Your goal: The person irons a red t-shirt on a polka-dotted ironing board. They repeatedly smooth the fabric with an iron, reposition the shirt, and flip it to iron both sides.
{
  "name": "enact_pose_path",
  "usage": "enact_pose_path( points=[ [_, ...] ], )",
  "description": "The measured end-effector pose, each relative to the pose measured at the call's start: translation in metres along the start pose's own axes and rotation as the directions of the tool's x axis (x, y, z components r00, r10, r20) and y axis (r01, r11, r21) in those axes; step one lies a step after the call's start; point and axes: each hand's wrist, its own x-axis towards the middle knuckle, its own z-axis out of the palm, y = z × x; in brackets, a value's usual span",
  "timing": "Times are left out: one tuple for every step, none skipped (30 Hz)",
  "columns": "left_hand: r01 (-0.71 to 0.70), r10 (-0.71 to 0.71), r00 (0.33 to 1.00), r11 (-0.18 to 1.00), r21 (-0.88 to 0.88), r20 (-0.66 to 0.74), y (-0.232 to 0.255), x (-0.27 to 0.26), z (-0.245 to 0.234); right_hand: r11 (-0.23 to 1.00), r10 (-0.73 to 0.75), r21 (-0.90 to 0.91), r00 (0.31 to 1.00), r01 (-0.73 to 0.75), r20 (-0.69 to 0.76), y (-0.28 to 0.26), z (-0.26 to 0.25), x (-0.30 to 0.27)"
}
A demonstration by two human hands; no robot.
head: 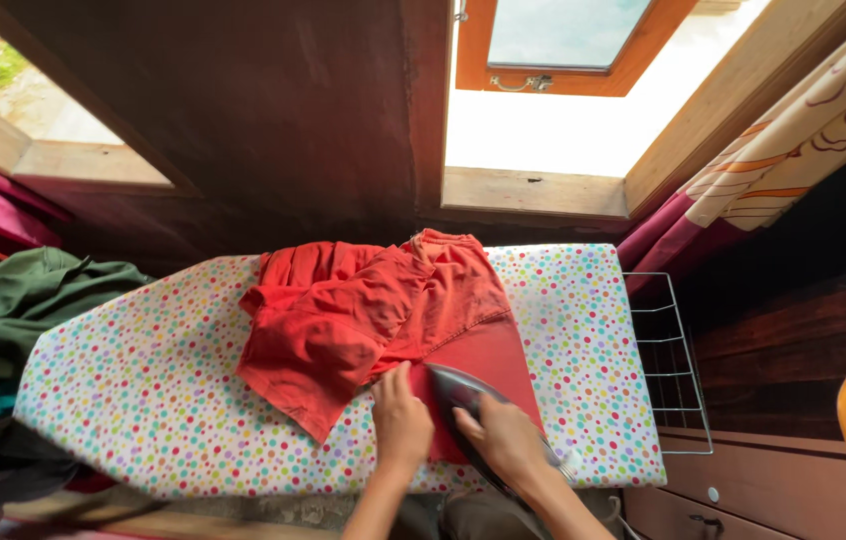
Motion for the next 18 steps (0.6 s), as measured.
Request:
enact_pose_path(
  points=[
    [-0.076,0.073,0.997,0.992,0.105,0.033,0.009,0.0,0.001,0.987,0.111,0.121,0.992,-0.103,-0.063,0.012,-0.002,-0.004],
    [-0.15,0.137,0.988,0.967,0.207,0.076,0.015,-0.001,0.004,0.95,0.228,0.244,0.968,-0.197,-0.105,0.026,-0.004,-0.006],
    [-0.216,0.192,0.974,0.949,0.231,0.124,0.017,-0.003,0.008,0.942,0.286,0.233,0.942,-0.242,-0.178,0.039,-0.008,0.0],
    [-0.283,0.244,0.954,0.925,0.253,0.175,0.014,-0.009,0.011,0.931,0.34,0.227,0.907,-0.287,-0.25,0.05,-0.009,0.009],
    [-0.349,0.293,0.929,0.897,0.271,0.226,0.01,-0.014,0.013,0.917,0.39,0.223,0.864,-0.331,-0.32,0.057,-0.01,0.017],
    [-0.347,0.28,0.927,0.893,0.286,0.251,0.005,-0.016,0.014,0.93,0.362,0.188,0.87,-0.314,-0.335,0.063,-0.012,0.03],
    [-0.346,0.267,0.924,0.889,0.3,0.274,0.001,-0.018,0.013,0.942,0.333,0.152,0.876,-0.298,-0.348,0.067,-0.017,0.045],
    [-0.348,0.256,0.919,0.884,0.313,0.299,-0.002,-0.019,0.014,0.953,0.302,0.14,0.873,-0.268,-0.384,0.066,-0.023,0.062],
    [-0.339,0.225,0.913,0.882,0.326,0.341,-0.002,-0.018,0.015,0.963,0.269,0.126,0.867,-0.238,-0.419,0.064,-0.031,0.076],
    [-0.326,0.189,0.907,0.882,0.341,0.378,-0.003,-0.017,0.016,0.939,0.33,0.209,0.881,-0.272,-0.339,0.059,-0.039,0.083],
    [-0.313,0.151,0.898,0.88,0.357,0.413,-0.004,-0.017,0.016,0.907,0.382,0.286,0.889,-0.309,-0.252,0.053,-0.047,0.087],
    [-0.318,0.162,0.899,0.88,0.353,0.407,-0.005,-0.016,0.018,0.868,0.423,0.355,0.892,-0.347,-0.161,0.048,-0.054,0.086],
    [-0.324,0.172,0.9,0.879,0.35,0.4,-0.006,-0.015,0.02,0.86,0.428,0.366,0.893,-0.355,-0.141,0.045,-0.057,0.079],
    [-0.327,0.18,0.901,0.88,0.346,0.394,-0.006,-0.015,0.023,0.853,0.433,0.374,0.893,-0.364,-0.12,0.044,-0.057,0.07],
    [-0.326,0.181,0.9,0.883,0.338,0.397,-0.006,-0.017,0.027,0.846,0.438,0.382,0.893,-0.373,-0.098,0.044,-0.056,0.06],
    [-0.33,0.183,0.898,0.882,0.337,0.4,-0.009,-0.016,0.027,0.847,0.434,0.381,0.896,-0.37,-0.095,0.045,-0.052,0.046],
    [-0.333,0.185,0.897,0.881,0.336,0.402,-0.013,-0.016,0.027,0.849,0.429,0.38,0.899,-0.367,-0.092,0.044,-0.044,0.029],
    [-0.359,0.241,0.905,0.874,0.328,0.35,-0.015,-0.016,0.029,0.908,0.309,0.34,0.94,-0.246,-0.144,0.043,-0.035,0.01]
  ],
)
